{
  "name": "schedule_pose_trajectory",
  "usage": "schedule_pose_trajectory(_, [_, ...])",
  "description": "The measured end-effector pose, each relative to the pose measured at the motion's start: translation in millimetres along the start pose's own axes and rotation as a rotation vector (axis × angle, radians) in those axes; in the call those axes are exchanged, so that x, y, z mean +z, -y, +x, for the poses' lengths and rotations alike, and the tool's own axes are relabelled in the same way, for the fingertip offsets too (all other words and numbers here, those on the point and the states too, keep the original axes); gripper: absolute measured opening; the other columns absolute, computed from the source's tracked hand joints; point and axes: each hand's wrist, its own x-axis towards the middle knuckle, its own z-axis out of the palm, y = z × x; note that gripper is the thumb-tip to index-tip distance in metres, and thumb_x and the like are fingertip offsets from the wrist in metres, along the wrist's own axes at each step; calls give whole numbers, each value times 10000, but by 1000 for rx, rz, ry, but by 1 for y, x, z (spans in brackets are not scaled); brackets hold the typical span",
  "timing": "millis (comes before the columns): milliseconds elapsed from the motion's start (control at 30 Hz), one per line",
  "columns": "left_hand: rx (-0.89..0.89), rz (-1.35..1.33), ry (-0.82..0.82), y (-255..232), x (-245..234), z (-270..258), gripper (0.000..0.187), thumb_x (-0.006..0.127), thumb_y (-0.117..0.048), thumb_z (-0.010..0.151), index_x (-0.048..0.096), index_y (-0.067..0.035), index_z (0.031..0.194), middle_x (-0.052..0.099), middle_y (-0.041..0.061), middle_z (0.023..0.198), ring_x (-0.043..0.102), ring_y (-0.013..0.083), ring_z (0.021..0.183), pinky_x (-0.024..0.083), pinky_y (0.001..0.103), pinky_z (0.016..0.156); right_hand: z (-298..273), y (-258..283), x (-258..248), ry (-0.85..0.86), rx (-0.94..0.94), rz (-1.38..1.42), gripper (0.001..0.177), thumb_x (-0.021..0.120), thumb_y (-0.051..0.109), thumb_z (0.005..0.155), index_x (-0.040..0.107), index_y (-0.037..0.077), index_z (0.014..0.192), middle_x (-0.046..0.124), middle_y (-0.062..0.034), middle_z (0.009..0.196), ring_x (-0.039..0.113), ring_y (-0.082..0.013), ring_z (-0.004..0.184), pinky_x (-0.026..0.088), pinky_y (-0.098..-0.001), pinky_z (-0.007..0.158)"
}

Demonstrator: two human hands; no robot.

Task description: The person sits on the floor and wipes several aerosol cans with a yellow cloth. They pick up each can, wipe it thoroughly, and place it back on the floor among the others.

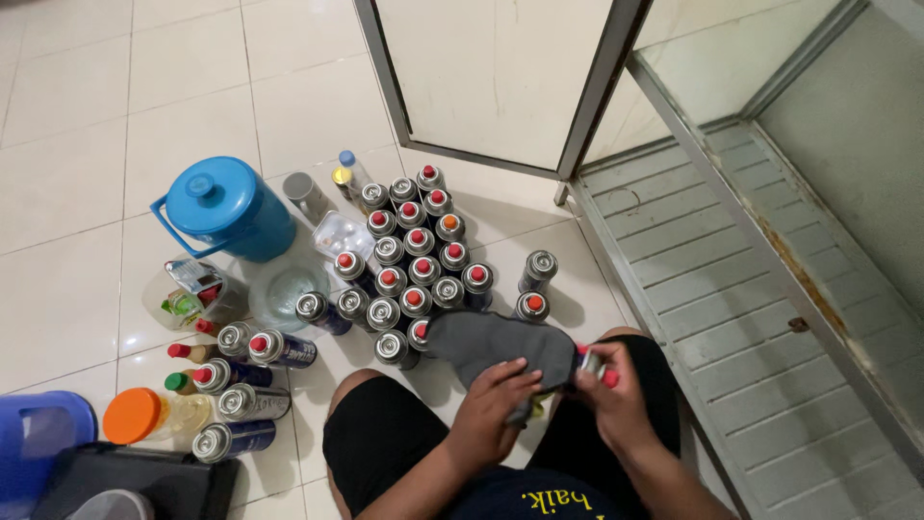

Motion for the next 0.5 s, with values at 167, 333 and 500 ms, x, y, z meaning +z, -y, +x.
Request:
schedule_pose_trajectory(167, [-774, -654, -263, 30, 24, -31, 326, 532, -231, 1057, 669, -8, 1252, 720, 160, 1202, 625, 352, 1151, 496, 476, 978, 12, 57, 1, -140, -284, -232, 550, 801, 176, 840, 477, 58, 1269, 615, -106, 1173, 641, -180, 1031, 570, -352, 914])
schedule_pose_trajectory(333, [-1089, -1379, -729, 28, 1, -19, 460, 460, -422, 1047, 568, -66, 1319, 676, 120, 1238, 636, 295, 1145, 512, 452, 978, 32, 115, 12, -267, -551, -879, 580, 869, 212, 813, 534, 30, 1249, 609, -145, 1218, 636, -256, 1093, 545, -386, 956])
schedule_pose_trajectory(500, [-1168, -1615, -777, 16, -25, -1, 595, 421, -499, 1016, 528, -65, 1409, 630, 125, 1381, 596, 313, 1274, 449, 481, 1091, 65, 126, 15, -331, -304, -1388, 631, 886, 346, 736, 629, 59, 1237, 620, -156, 1227, 660, -352, 1043, 548, -454, 849])
